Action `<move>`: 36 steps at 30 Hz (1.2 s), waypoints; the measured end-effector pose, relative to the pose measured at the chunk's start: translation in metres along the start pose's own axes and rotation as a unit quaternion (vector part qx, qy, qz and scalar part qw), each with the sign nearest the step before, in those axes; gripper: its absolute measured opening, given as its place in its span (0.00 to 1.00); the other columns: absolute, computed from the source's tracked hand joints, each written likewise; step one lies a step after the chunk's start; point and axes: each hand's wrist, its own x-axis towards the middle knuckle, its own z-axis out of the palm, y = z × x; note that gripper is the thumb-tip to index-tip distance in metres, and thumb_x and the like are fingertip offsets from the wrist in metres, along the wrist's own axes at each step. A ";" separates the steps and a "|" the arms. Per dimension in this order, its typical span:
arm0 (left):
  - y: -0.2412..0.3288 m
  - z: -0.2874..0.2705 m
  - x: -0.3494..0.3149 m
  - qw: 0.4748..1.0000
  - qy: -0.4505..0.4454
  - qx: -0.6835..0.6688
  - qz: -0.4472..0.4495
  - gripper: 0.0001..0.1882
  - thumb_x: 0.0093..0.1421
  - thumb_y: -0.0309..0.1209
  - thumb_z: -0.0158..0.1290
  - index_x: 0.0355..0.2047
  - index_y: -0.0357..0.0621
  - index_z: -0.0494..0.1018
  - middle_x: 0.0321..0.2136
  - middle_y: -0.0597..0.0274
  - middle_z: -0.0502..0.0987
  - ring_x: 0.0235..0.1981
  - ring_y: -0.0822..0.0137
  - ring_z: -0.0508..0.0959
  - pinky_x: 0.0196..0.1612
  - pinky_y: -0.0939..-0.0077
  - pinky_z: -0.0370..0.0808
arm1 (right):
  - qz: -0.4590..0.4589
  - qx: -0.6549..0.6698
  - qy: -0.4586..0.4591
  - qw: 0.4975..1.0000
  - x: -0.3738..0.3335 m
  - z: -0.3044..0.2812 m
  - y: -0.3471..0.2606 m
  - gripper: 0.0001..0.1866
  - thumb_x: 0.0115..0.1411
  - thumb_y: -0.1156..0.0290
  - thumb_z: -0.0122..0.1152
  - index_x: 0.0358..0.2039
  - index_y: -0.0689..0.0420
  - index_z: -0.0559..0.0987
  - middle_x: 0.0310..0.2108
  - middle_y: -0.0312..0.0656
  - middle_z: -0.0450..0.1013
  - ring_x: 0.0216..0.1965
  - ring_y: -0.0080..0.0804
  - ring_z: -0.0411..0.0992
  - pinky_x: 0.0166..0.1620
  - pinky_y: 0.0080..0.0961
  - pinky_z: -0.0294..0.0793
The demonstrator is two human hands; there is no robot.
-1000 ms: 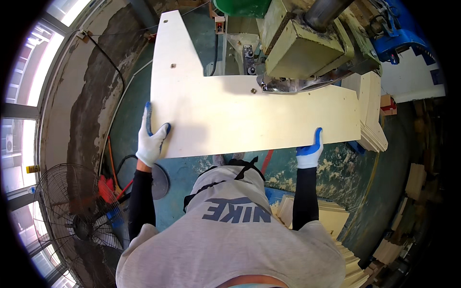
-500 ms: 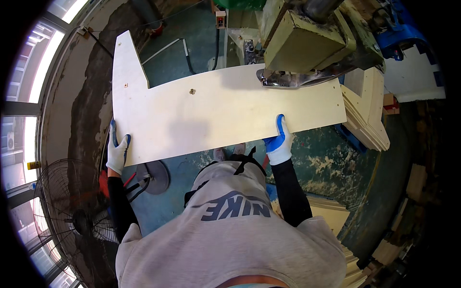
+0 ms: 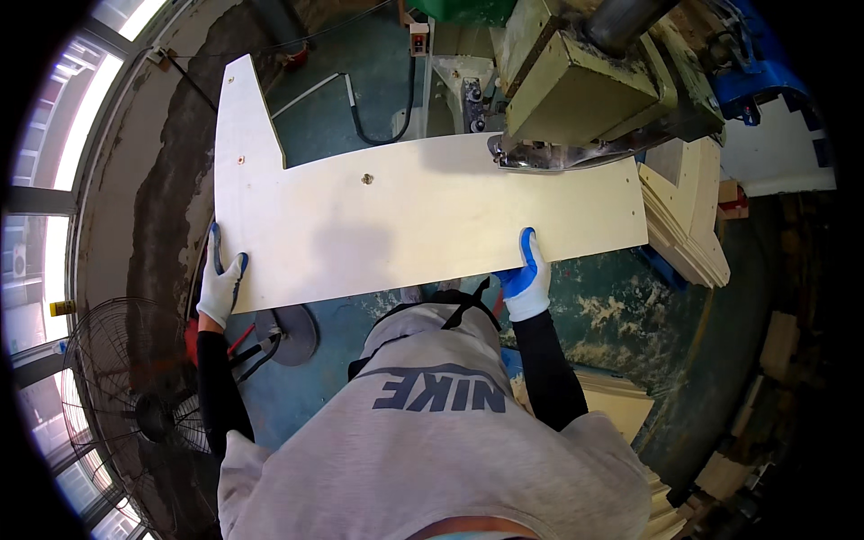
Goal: The person operates a heavy industrial riveting or stapling machine to join wooden panels together, picking up L-shaped wooden components from a stack and positioning them under the machine head for fastening.
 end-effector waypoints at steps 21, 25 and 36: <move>0.009 0.011 0.040 0.993 0.114 0.007 0.025 0.38 0.62 0.26 0.59 0.68 0.32 0.55 0.66 0.56 0.62 0.59 0.70 0.68 0.56 0.82 0.68 | 0.001 0.072 0.034 0.997 -0.001 -0.008 0.027 0.22 0.71 0.56 0.49 0.58 0.55 0.70 0.53 0.43 0.74 0.50 0.37 0.77 0.45 0.36 0.85; 0.018 0.011 0.039 0.993 0.114 -0.019 -0.002 0.38 0.61 0.25 0.59 0.68 0.32 0.54 0.66 0.54 0.62 0.59 0.69 0.69 0.58 0.81 0.67 | -0.008 0.070 0.038 0.997 -0.004 -0.009 0.021 0.22 0.70 0.56 0.51 0.59 0.54 0.70 0.54 0.42 0.74 0.52 0.37 0.76 0.50 0.38 0.81; 0.028 0.015 0.034 0.990 0.132 -0.043 0.038 0.37 0.61 0.23 0.59 0.67 0.31 0.56 0.65 0.54 0.63 0.61 0.67 0.68 0.61 0.77 0.65 | -0.177 0.049 0.110 0.977 0.021 -0.084 -0.070 0.29 0.71 0.50 0.49 0.64 0.55 0.65 0.59 0.40 0.69 0.58 0.37 0.69 0.60 0.37 0.71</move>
